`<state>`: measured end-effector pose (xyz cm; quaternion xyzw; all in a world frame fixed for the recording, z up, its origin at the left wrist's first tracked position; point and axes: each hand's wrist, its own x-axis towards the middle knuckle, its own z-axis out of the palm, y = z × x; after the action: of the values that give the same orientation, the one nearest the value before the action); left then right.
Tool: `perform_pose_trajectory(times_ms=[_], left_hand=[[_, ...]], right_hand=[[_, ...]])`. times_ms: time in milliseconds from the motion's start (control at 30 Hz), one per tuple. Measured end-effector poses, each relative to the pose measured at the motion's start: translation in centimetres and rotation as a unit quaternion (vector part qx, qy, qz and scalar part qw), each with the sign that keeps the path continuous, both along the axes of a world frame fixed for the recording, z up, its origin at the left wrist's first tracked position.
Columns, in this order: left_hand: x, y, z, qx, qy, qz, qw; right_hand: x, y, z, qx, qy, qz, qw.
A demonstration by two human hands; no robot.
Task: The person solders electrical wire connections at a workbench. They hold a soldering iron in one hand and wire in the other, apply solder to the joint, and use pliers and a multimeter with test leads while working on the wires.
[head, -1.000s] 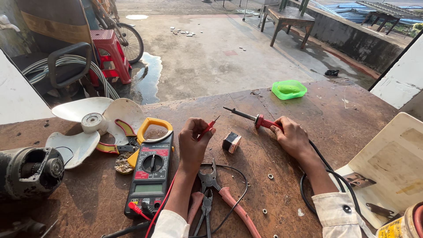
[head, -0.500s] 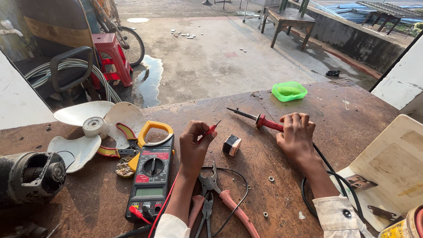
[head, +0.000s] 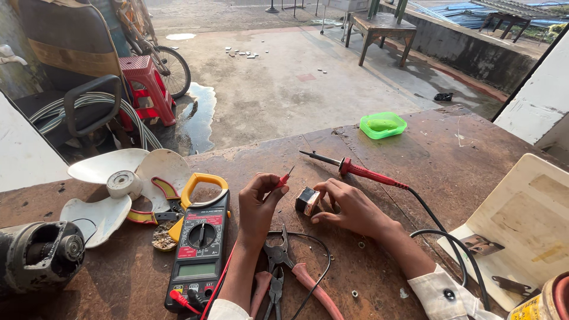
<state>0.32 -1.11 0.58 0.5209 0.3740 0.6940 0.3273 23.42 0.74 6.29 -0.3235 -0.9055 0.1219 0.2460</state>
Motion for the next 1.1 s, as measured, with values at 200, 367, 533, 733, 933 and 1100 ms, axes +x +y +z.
perform_pose_trajectory(times_ms=[200,367,533,733,933,1100], left_hand=[[-0.2,-0.2,0.1,0.003,0.044,0.011,0.999],[-0.2,-0.4,0.4,-0.002,0.073,0.012,0.997],[-0.3,-0.7,0.8,-0.044,0.116,0.043,0.991],[-0.3,-1.1,1.2,-0.091,0.154,0.074,0.981],[-0.3,-1.1,1.2,-0.08,0.139,0.088,0.983],[-0.2,-1.5,1.8,-0.085,0.158,0.064,0.982]], right_hand=[[-0.9,-0.6,0.1,-0.071,0.008,-0.049,0.996],[-0.8,-0.1,-0.1,0.031,0.109,-0.008,0.994],[-0.6,0.0,-0.3,0.087,0.197,0.02,0.976],[-0.9,-0.3,-0.7,0.043,0.207,-0.023,0.977],[-1.3,-0.7,-0.8,0.058,0.192,-0.027,0.979],[-1.9,-1.4,-1.0,-0.074,0.204,0.0,0.976]])
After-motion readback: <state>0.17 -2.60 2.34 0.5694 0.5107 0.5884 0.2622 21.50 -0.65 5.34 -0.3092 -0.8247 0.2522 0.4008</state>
